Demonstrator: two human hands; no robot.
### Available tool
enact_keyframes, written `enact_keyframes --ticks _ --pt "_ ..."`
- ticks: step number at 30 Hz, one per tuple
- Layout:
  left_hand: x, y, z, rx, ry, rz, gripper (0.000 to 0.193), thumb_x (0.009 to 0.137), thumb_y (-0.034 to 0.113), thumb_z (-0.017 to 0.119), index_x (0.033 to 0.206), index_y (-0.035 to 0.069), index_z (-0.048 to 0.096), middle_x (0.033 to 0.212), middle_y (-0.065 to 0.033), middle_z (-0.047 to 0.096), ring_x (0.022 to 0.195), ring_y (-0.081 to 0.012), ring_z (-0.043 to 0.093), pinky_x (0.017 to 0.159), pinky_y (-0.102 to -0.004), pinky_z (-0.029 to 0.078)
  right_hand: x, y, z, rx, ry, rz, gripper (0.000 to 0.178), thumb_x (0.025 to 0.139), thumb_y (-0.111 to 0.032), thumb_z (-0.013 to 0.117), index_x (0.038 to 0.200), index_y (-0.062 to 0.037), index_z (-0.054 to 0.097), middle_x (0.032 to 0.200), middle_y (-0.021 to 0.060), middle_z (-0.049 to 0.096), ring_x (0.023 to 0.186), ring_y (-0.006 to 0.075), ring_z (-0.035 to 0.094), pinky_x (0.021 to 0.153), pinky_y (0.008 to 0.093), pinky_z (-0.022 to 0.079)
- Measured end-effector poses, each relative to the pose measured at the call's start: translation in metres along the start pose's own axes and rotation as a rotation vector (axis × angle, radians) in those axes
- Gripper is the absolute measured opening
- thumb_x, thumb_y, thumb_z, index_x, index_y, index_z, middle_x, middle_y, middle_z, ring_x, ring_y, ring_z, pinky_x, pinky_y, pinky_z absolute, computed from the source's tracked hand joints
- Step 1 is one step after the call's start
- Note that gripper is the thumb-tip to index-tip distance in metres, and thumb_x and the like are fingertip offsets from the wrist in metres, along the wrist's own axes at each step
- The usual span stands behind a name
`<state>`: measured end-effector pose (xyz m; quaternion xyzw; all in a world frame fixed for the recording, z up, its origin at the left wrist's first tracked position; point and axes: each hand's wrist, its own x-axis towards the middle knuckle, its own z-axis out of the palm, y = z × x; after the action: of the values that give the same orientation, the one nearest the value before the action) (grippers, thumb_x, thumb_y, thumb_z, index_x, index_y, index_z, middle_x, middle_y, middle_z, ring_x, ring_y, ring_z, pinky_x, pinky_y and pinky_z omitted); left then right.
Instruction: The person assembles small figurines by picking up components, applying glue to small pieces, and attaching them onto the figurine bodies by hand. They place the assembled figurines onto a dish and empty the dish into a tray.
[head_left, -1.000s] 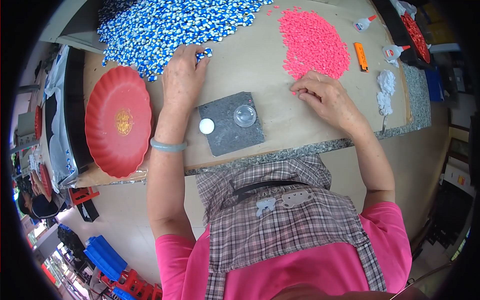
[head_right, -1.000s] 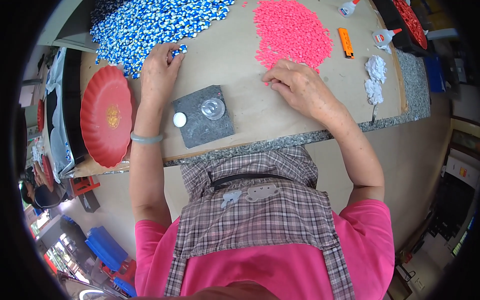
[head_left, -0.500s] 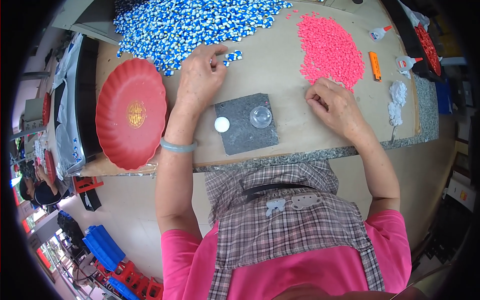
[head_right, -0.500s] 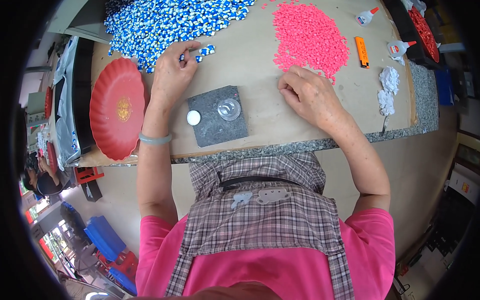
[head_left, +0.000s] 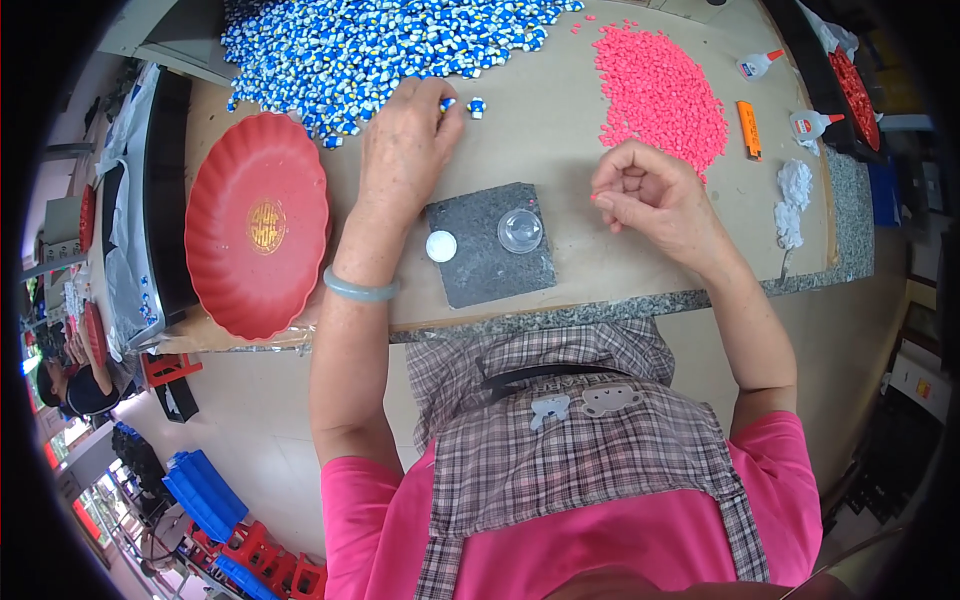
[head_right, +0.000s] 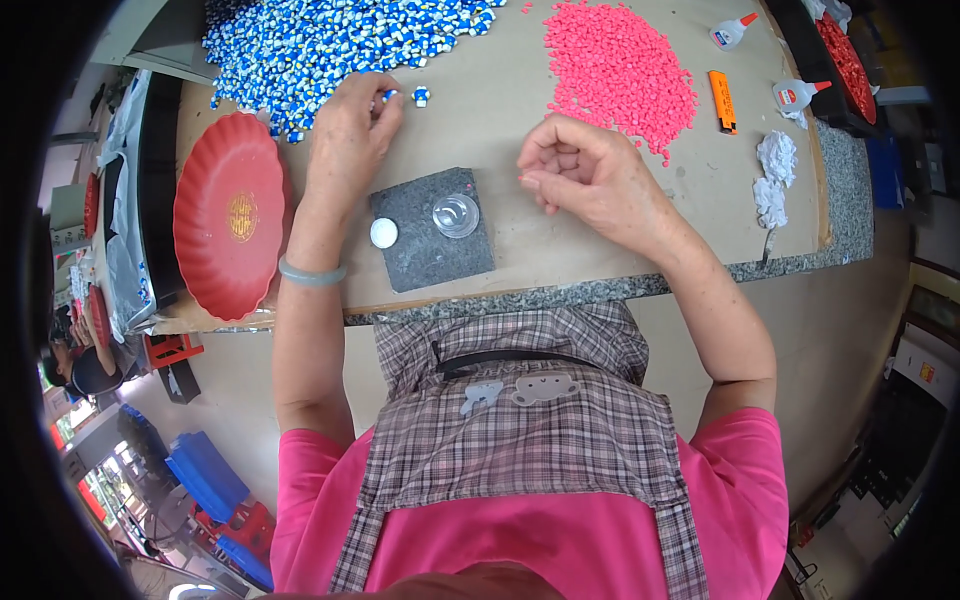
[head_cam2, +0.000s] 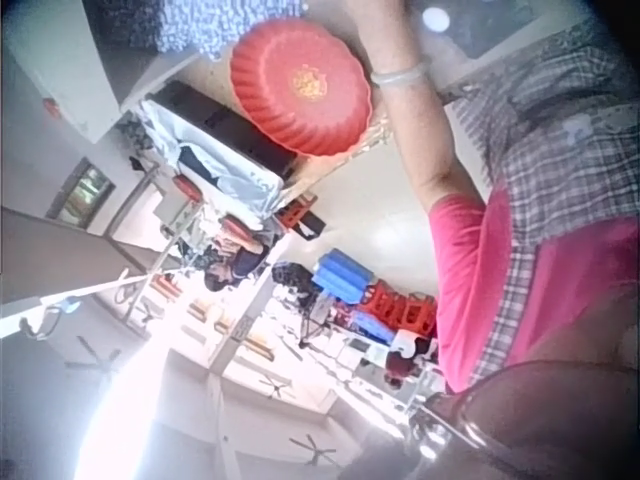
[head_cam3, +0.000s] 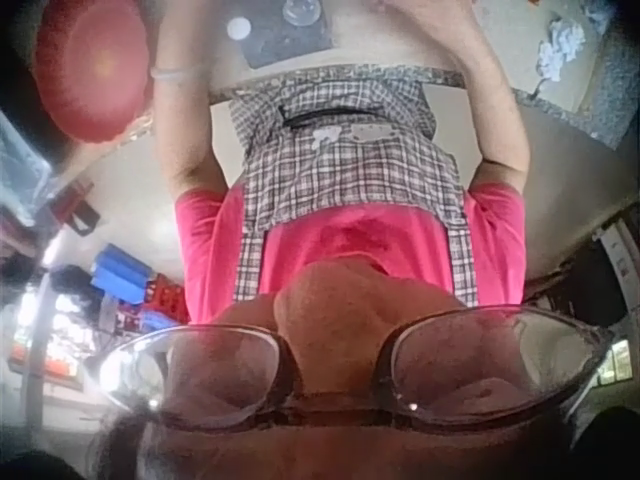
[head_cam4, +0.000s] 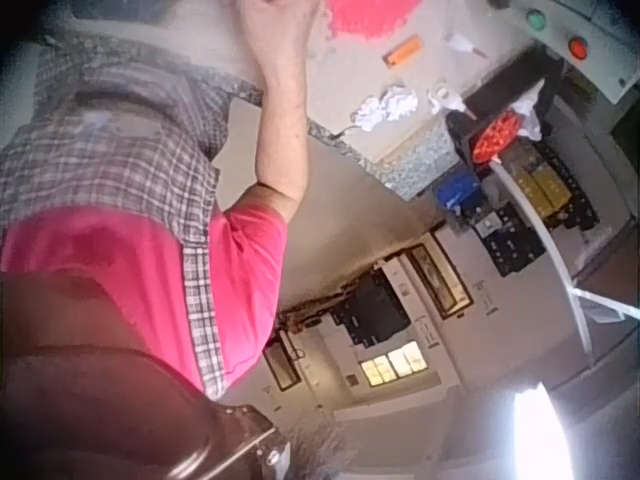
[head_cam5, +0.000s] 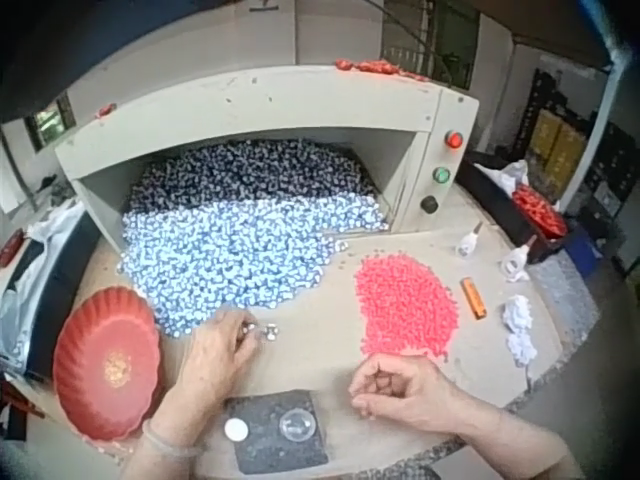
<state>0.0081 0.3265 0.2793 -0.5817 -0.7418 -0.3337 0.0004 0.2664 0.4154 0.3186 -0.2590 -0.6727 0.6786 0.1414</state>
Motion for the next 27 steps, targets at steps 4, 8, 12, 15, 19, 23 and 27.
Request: enact_keyframes --ticks 4,8,12,15,19,23,27 --pt "-0.01 0.002 -0.013 -0.309 0.13 -0.068 0.012 0.092 0.013 0.062 0.098 0.005 0.067 0.078 -0.0117 0.064 0.067 -0.0228 0.061 0.062 -0.0347 0.048 0.006 -0.003 0.004 0.049 -0.08 0.058 0.007 0.091 -0.003 0.065 0.095 -0.0023 0.06 0.076 -0.0002 0.061 0.067 0.005 0.059 0.062 0.0213 0.051" --pt "-0.028 0.017 -0.033 -0.786 0.042 -0.406 0.016 0.097 0.014 0.059 0.107 0.004 0.067 0.077 0.0004 0.061 0.064 -0.0019 0.043 0.053 -0.0186 0.033 0.01 -0.007 0.006 0.168 -0.129 0.089 0.015 0.088 -0.003 0.068 0.096 -0.0047 0.056 0.084 0.0031 0.064 0.068 0.0067 0.061 0.06 0.0208 0.051" --pt "-0.048 0.035 -0.049 -1.114 0.031 -0.617 0.021 0.096 0.009 0.059 0.114 0.002 0.066 0.081 -0.0022 0.064 0.062 -0.0022 0.04 0.053 -0.0177 0.03 0.014 -0.011 0.009 0.229 -0.171 0.135 0.021 0.086 -0.003 0.071 0.093 -0.0071 0.052 0.082 0.0061 0.065 0.063 0.0071 0.061 0.056 0.0212 0.051" --pt "-0.063 0.038 -0.051 -1.296 0.021 -0.622 0.022 0.096 0.009 0.058 0.115 0.0 0.065 0.084 -0.0051 0.066 0.062 -0.0024 0.041 0.054 -0.0176 0.031 0.018 -0.018 0.015 0.144 -0.207 0.178 0.021 0.086 -0.002 0.07 0.091 -0.0071 0.05 0.08 0.0057 0.065 0.061 0.007 0.06 0.056 0.021 0.051" --pt "-0.08 0.038 -0.051 -1.382 0.017 -0.677 0.024 0.095 0.007 0.059 0.117 -0.001 0.065 0.087 -0.0072 0.067 0.062 -0.0025 0.041 0.055 -0.0178 0.032 0.023 -0.021 0.02 0.072 -0.23 0.196 0.022 0.086 0.0 0.07 0.09 -0.007 0.049 0.079 0.0054 0.065 0.061 0.0066 0.06 0.056 0.0204 0.05" --pt "-0.087 0.046 -0.058 -1.255 -0.021 -0.591 0.021 0.093 0.005 0.063 0.113 -0.001 0.065 0.089 -0.0064 0.067 0.068 -0.0035 0.051 0.06 -0.017 0.04 0.027 -0.025 0.025 -0.04 -0.239 0.197 0.024 0.086 0.002 0.069 0.088 -0.0069 0.047 0.077 0.005 0.064 0.061 0.006 0.06 0.055 0.0201 0.05" --pt "-0.094 0.05 -0.058 -1.171 0.013 -0.607 0.02 0.091 0.004 0.066 0.11 -0.001 0.065 0.092 -0.005 0.067 0.082 -0.0073 0.062 0.072 -0.0187 0.05 0.028 -0.034 0.029 -0.157 -0.23 0.215 0.026 0.086 0.003 0.069 0.086 -0.0073 0.045 0.075 0.0037 0.062 0.061 0.0054 0.058 0.054 0.02 0.049"
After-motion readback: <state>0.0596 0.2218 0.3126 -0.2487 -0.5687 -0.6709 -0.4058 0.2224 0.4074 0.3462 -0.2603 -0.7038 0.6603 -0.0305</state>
